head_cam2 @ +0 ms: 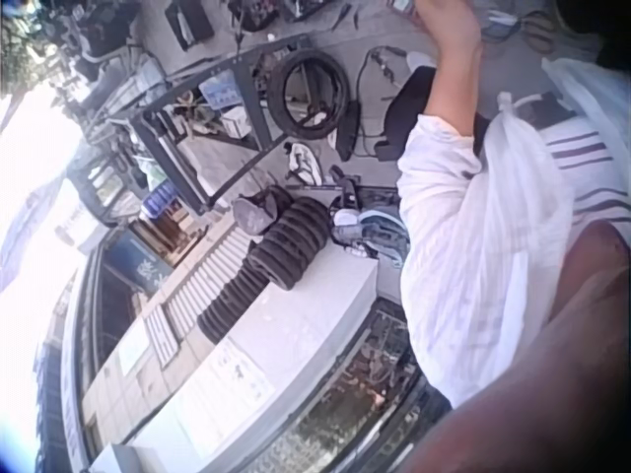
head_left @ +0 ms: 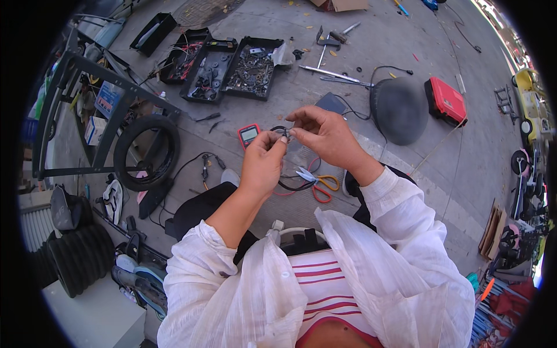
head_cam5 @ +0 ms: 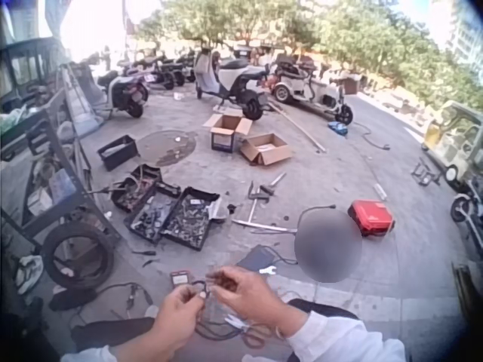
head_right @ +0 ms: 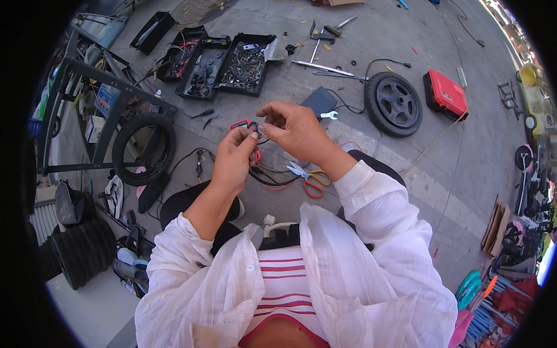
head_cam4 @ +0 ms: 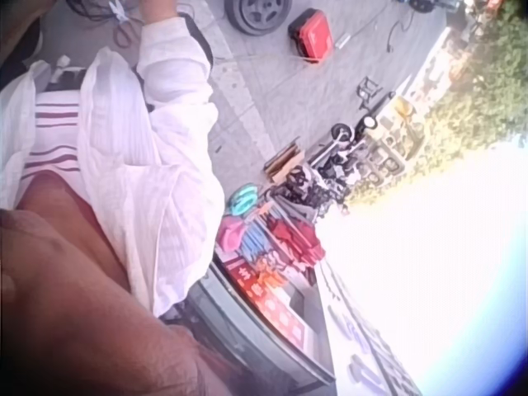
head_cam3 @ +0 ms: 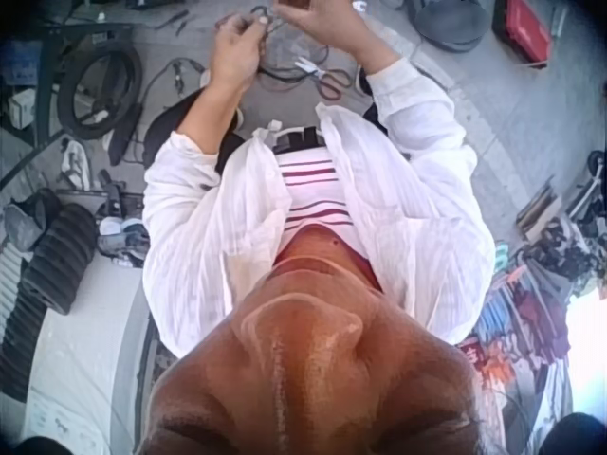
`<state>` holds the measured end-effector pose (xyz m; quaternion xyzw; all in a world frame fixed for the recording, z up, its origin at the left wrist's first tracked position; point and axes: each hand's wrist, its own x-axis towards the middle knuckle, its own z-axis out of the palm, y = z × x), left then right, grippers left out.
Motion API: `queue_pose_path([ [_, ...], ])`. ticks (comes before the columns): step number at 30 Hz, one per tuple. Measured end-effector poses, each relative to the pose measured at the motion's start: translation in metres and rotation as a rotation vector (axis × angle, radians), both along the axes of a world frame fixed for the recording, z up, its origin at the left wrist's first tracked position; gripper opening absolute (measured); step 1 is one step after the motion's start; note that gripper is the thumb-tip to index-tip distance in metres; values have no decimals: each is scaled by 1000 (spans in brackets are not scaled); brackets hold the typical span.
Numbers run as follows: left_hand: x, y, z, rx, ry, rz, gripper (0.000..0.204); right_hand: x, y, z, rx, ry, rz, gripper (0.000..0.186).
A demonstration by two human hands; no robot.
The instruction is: The person uses a multimeter to test a small black electronic component, then strips and twists wires with pliers and a wrench. They wrap the connection with black electrical tape and continue adjusting the wires.
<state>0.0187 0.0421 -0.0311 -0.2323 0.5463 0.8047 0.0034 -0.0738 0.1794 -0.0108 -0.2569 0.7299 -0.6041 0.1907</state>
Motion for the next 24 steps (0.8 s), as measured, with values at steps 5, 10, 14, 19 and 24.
queue_pose_path([
  [5,1,1,-7,-114,-1,-48,9,2,3,4,222,284,-6,11],
  [10,0,3,-11,143,-4,42,9,5,-2,-10,104,-267,-109,12],
  [14,-1,9,-12,382,-8,190,10,20,-14,-32,-202,-668,-213,15],
  [19,-3,9,-14,541,44,271,11,33,-26,-23,-192,-590,-202,13],
  [24,-3,2,-8,459,-20,258,9,35,-30,-27,17,-25,-170,8],
])
